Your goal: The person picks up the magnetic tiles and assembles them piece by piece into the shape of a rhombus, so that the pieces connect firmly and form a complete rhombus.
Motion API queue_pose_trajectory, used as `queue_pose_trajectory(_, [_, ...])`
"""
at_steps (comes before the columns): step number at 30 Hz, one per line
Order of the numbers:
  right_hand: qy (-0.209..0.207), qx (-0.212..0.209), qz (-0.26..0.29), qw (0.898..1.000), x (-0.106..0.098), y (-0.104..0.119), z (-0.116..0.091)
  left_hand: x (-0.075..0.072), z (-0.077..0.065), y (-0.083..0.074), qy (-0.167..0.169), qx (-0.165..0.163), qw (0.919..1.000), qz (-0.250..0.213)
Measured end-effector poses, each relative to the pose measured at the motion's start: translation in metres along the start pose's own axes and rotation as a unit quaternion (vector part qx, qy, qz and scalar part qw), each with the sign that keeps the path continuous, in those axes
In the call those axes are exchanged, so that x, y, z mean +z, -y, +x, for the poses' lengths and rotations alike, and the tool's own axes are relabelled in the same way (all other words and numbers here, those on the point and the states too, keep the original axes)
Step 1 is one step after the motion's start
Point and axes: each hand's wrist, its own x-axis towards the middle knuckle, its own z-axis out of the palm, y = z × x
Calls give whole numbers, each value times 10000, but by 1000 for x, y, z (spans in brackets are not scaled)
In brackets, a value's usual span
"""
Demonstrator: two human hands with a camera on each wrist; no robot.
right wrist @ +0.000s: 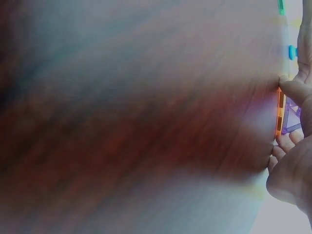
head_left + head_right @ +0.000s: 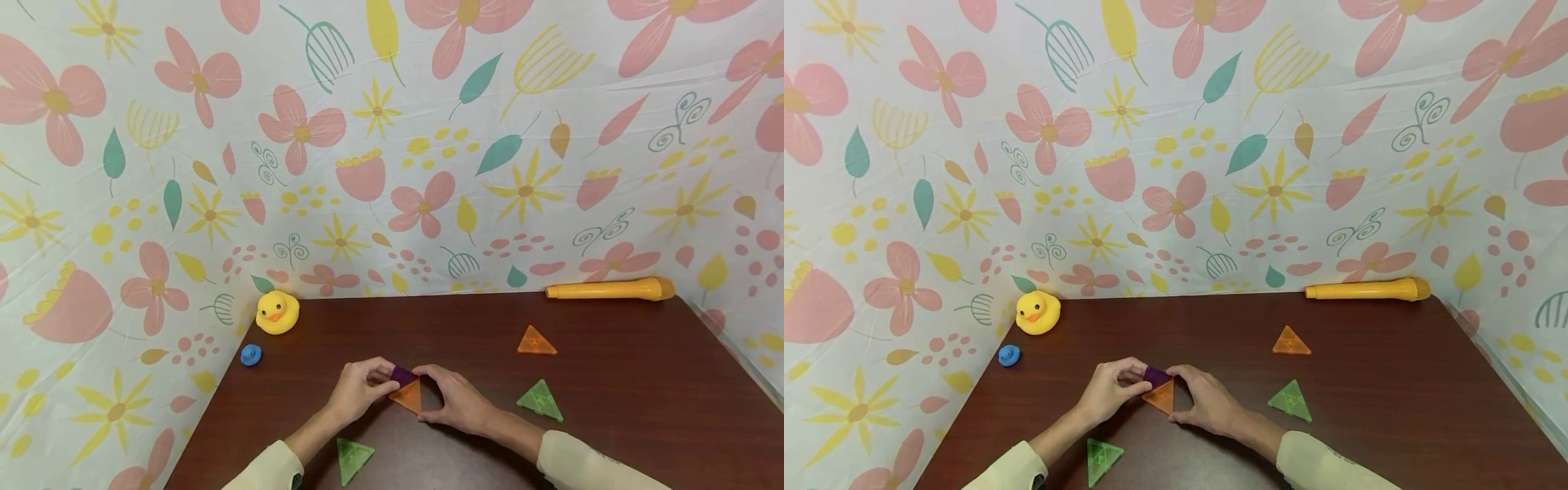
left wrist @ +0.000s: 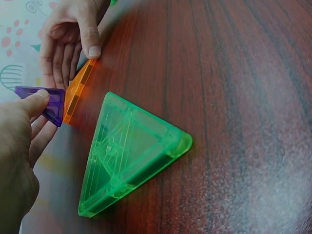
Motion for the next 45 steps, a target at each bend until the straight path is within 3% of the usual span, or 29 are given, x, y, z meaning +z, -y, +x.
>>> queue_pose_trajectory(22, [-25,87,-156,9998,0,1,2,6,-3,-4,-466,28,9983,361])
queue_pose_trajectory(39, [-14,113,-207,9997,-1,3,4,10,-7,-6,-637,-96,9974,320])
queue_pose_trajectory(45, [-15,110,-229,9997,-2,4,4,10,-7,-5,-636,81,9971,398])
